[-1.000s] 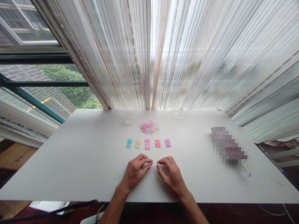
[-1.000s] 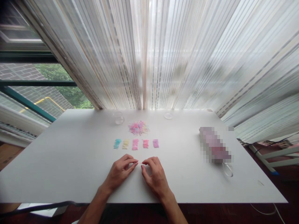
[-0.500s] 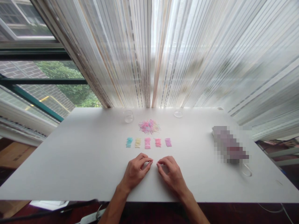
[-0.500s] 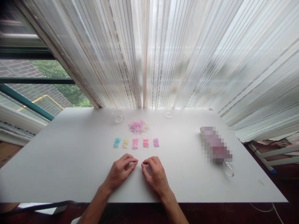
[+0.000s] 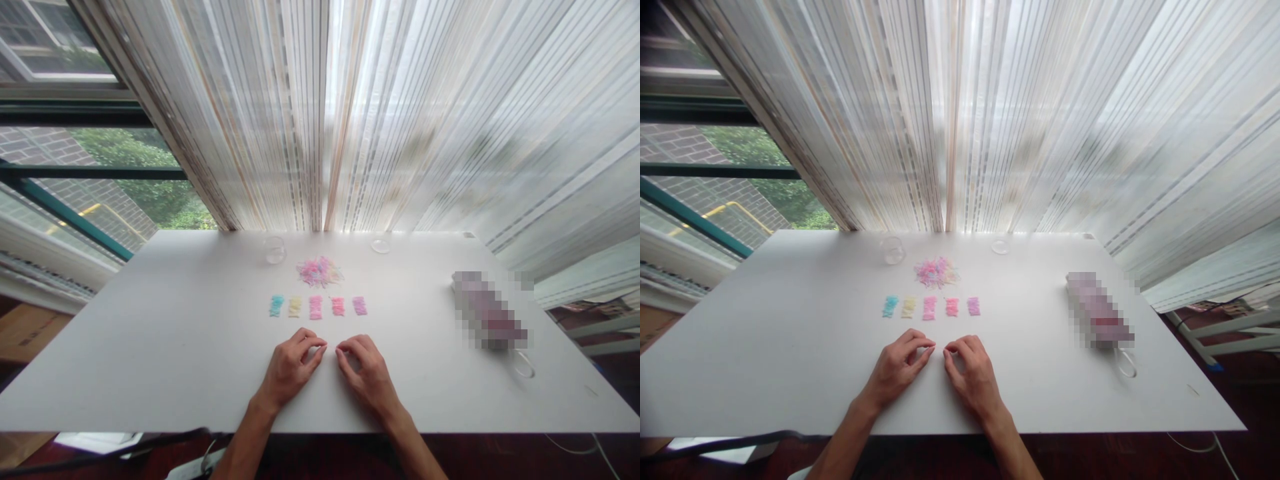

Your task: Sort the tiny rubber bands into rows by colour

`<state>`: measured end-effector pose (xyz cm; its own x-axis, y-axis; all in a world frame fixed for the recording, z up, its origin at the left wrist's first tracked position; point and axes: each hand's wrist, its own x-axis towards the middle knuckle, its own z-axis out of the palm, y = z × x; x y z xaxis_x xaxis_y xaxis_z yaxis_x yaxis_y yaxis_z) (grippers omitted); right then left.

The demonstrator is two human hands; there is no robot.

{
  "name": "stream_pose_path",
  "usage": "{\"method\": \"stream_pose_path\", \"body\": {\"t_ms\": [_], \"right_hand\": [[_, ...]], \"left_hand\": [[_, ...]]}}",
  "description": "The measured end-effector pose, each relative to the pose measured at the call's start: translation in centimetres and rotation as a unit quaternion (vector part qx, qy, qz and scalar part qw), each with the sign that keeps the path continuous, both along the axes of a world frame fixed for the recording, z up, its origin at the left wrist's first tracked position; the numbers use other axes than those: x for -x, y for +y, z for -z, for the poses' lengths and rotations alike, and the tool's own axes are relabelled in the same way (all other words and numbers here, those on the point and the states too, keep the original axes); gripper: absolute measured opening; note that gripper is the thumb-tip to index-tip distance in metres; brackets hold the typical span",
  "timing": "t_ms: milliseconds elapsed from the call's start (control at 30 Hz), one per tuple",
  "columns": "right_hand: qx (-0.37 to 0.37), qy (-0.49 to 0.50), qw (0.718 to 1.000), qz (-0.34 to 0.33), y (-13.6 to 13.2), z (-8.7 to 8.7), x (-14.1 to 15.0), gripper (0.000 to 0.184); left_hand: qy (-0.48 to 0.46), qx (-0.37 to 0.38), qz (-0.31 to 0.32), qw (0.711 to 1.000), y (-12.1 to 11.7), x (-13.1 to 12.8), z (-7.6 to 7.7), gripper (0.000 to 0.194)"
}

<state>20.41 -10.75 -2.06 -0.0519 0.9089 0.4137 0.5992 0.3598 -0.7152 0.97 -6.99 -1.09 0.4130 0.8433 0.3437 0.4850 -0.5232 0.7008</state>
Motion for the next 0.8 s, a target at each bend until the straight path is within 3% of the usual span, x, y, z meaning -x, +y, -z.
{"method": "stream_pose_path", "body": {"t_ms": [300, 467, 633, 800], "right_hand": [[0.038, 0.03, 0.999, -0.002, 0.7, -1.5, -0.8, 0.011], [-0.013, -0.036, 0.999, -0.005, 3.5, -2.5, -2.6, 0.011], [-0.062, -0.129, 0.99, -0.008, 6.1, -1.7, -3.7, 0.013], [-0.075, -0.193, 0.978, -0.008, 6.7, -0.6, -3.8, 0.014]], "left_hand": [[0.003, 0.001, -0.003, 1.0, 0.1, 0.2, 0.6, 0.019], [0.007, 0.004, -0.006, 1.0, 0.1, 0.2, 0.6, 0.021], [0.009, 0.007, -0.006, 1.0, 0.0, 0.1, 0.4, 0.019], [0.013, 0.007, -0.007, 1.0, 0.0, 0.1, 0.4, 0.019]]}}
